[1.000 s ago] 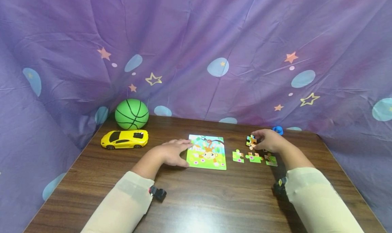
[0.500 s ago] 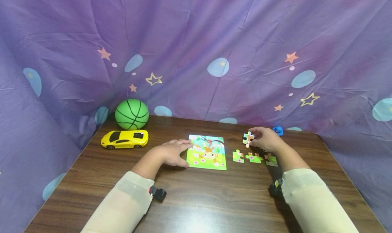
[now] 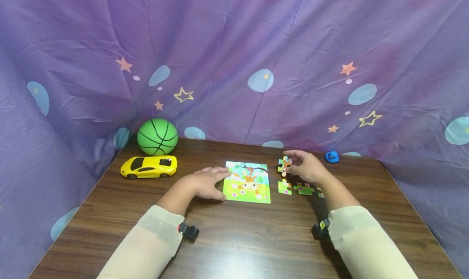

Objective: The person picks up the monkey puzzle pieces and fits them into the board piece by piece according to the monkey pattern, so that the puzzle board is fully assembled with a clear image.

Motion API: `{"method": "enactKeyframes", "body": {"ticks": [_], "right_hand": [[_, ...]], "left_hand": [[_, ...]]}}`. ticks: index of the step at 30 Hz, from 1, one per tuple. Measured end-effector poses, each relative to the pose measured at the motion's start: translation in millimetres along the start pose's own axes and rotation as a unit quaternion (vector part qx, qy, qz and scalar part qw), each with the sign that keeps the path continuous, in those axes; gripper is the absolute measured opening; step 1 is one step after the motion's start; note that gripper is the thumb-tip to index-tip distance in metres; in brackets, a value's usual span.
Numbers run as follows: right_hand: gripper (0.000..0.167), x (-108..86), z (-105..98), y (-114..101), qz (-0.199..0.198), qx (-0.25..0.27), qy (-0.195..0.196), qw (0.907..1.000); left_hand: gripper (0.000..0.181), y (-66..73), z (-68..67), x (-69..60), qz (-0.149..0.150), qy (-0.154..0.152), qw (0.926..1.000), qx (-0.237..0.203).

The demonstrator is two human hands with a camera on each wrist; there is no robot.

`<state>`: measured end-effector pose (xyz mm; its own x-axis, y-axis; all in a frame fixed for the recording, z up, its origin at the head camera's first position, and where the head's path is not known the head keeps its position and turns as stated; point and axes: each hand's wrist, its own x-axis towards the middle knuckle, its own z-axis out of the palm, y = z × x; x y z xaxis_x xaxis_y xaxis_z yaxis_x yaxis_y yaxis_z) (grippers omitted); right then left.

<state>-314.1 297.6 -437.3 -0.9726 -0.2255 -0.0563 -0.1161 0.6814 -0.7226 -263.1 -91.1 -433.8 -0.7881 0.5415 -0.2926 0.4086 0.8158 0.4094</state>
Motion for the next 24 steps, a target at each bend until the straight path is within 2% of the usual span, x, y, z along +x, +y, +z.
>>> {"method": "enactKeyframes", "body": {"ticks": [8,13,19,24], "right_hand": [[0.059,-6.3,22.3,-24.9,0.002,0.025,-0.015,0.9996],[0.060,-9.7,35.7,-40.5,-0.007,0.061,-0.050,0.9969],[0.059,-8.3,50.0,-49.5,-0.036,0.069,-0.065,0.9948],[0.061,-6.8,55.0,-56.2,-0.026,0.078,-0.083,0.9931]], "left_hand": [[0.090,0.5,-0.6,-1.0,0.001,0.002,1.0000,-0.003],[0.090,0.8,-0.7,-1.8,0.000,0.002,1.0000,-0.005],[0.089,0.5,-0.4,-1.3,0.001,0.004,1.0000,-0.001],[0.089,-0.2,0.2,-0.3,0.004,0.004,1.0000,-0.001]]}}
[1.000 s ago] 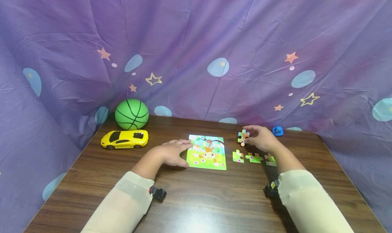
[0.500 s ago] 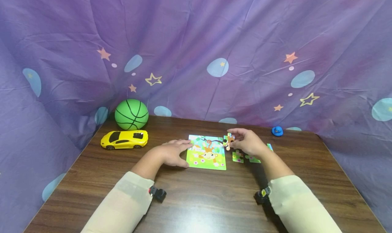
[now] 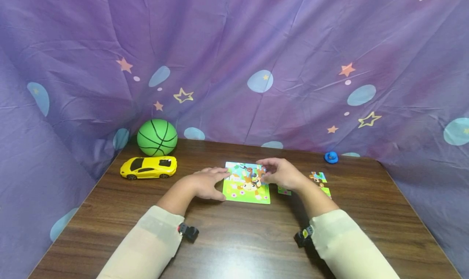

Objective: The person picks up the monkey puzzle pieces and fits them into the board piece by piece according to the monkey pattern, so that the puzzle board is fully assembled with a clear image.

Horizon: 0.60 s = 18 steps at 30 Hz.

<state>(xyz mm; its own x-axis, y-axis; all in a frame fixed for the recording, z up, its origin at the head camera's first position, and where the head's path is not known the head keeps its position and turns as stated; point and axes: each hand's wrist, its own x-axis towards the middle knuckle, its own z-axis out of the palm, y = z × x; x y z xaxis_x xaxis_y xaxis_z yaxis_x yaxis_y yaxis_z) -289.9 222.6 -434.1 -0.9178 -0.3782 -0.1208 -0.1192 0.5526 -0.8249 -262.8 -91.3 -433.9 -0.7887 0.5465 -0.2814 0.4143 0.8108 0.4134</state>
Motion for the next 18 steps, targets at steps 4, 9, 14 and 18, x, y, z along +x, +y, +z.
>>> {"method": "enactKeyframes", "body": {"ticks": [4,9,14,18], "right_hand": [[0.062,3.7,2.9,-5.3,0.005,-0.018,-0.012,0.9998],[0.062,9.3,9.9,-10.8,0.001,-0.048,-0.019,0.9987],[0.058,14.0,18.6,-14.5,0.005,-0.077,-0.007,0.9970],[0.057,17.1,23.9,-16.6,0.009,-0.086,-0.004,0.9963]], "left_hand": [[0.090,-0.1,-0.5,0.7,-0.002,0.000,1.0000,0.000],[0.090,-0.9,-0.2,1.4,-0.004,0.000,1.0000,-0.004],[0.090,-1.1,0.0,1.4,-0.002,0.001,1.0000,-0.002],[0.090,-1.1,-0.2,1.6,0.003,0.001,1.0000,0.001]]}}
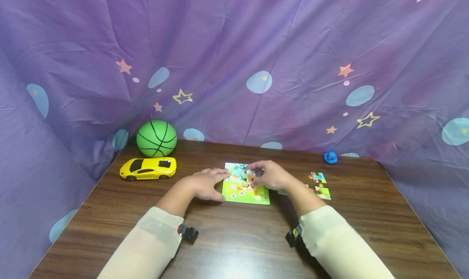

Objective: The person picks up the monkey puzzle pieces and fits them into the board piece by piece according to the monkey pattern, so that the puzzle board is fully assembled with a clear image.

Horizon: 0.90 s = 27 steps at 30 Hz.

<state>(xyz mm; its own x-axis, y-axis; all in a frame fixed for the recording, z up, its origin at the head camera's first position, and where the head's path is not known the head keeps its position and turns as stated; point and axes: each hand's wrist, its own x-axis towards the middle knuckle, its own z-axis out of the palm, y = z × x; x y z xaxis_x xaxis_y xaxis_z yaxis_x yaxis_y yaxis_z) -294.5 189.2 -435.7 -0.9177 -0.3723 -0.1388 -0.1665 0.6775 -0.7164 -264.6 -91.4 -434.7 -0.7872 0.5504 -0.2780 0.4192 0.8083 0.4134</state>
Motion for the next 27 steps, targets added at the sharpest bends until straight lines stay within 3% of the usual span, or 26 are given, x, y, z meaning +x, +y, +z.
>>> {"method": "enactKeyframes", "body": {"ticks": [9,14,27], "right_hand": [[0.058,5.5,4.6,-7.1,-0.002,-0.080,0.004,0.9968],[0.049,7.0,5.6,-9.1,0.006,-0.093,-0.009,0.9956],[0.045,10.0,7.4,-6.0,-0.001,-0.105,-0.022,0.9942]], "left_hand": [[0.089,-0.1,-0.3,0.2,0.004,0.003,1.0000,0.002],[0.090,-0.5,0.4,0.4,0.006,0.003,1.0000,0.001],[0.090,-0.8,0.9,1.0,0.000,-0.001,1.0000,-0.002]]}}
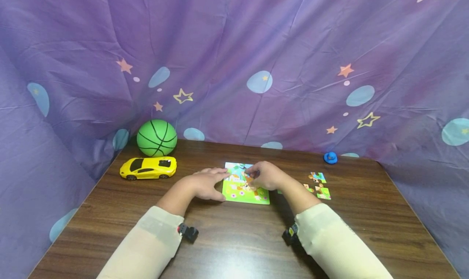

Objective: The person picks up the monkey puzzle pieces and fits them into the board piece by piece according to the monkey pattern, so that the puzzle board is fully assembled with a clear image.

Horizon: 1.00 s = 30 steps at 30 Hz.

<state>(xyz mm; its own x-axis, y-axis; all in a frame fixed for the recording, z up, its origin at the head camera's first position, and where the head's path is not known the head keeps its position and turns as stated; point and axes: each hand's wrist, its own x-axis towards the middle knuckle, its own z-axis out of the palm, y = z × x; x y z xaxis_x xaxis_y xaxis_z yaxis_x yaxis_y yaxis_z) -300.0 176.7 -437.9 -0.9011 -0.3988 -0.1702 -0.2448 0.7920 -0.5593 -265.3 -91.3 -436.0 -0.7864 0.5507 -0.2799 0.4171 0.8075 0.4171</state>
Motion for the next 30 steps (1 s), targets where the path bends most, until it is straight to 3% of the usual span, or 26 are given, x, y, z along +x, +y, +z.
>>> {"method": "enactKeyframes", "body": {"ticks": [11,18,30], "right_hand": [[0.063,-1.1,-0.3,0.5,-0.011,-0.005,-0.015,0.9998],[0.064,-0.2,1.6,-5.4,-0.017,-0.018,-0.012,0.9996],[0.065,-0.4,2.0,-11.3,0.017,-0.023,-0.008,0.9996]], "left_hand": [[0.089,1.5,-0.5,0.2,0.002,0.001,1.0000,0.003],[0.090,1.6,-0.8,-1.1,0.000,0.001,1.0000,0.003],[0.089,0.9,-0.7,-0.8,-0.002,0.000,1.0000,0.001]]}}
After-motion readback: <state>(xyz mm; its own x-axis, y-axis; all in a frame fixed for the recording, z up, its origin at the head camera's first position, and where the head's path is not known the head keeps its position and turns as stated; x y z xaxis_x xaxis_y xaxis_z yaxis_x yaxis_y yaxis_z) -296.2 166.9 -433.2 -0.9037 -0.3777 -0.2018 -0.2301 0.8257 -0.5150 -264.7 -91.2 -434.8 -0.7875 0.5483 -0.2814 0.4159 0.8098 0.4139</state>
